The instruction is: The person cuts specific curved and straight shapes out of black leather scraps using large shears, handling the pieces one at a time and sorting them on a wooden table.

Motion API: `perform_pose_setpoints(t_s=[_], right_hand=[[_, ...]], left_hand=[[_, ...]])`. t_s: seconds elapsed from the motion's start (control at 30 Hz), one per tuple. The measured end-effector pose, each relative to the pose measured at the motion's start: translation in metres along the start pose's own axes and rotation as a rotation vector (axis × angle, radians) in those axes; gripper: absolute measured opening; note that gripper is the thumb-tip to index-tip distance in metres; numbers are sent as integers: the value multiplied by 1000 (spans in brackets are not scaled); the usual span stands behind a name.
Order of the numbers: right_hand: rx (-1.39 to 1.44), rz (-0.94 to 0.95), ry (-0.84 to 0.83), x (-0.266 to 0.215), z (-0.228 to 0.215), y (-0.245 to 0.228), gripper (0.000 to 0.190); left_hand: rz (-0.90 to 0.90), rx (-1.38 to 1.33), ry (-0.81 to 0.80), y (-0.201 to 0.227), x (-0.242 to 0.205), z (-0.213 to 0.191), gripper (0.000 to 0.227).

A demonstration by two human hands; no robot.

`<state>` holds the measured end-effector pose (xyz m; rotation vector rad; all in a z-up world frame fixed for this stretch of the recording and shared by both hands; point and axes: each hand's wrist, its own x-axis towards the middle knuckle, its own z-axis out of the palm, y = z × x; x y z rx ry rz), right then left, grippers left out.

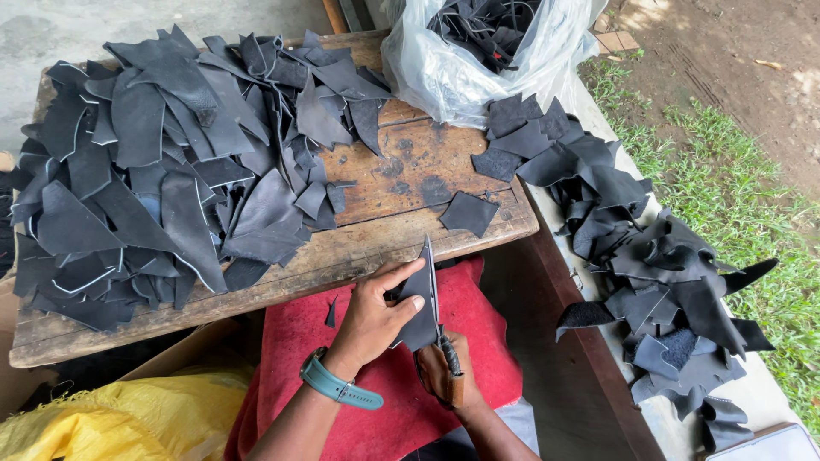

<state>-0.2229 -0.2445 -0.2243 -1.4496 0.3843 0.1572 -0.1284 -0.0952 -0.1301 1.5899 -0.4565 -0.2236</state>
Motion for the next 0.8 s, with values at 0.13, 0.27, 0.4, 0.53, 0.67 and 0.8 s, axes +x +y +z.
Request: perform_pose_setpoints(t_s=[0.13, 0.27, 0.4, 0.53, 0.67, 0.8], right_hand=[[-75, 82, 30, 2, 2, -2, 35], [-32, -47, -36, -4, -6, -14, 38], [5, -61, -55, -13, -10, -43, 28], [-138, -266, -197, -27, 3, -67, 25], [-416, -335, -207, -21, 12, -86, 22], [-507, -526, -48, -27, 18, -105, 64]], left_hand=[[36, 77, 9, 15, 7, -11, 52], [160, 137, 111, 69, 67, -71, 54], [323, 276, 369, 107, 99, -133, 55], [52, -247, -66, 69, 32, -78, 83], [41, -397, -130, -6, -40, -8, 50], [-238, -482, 44, -16, -60, -3, 48]])
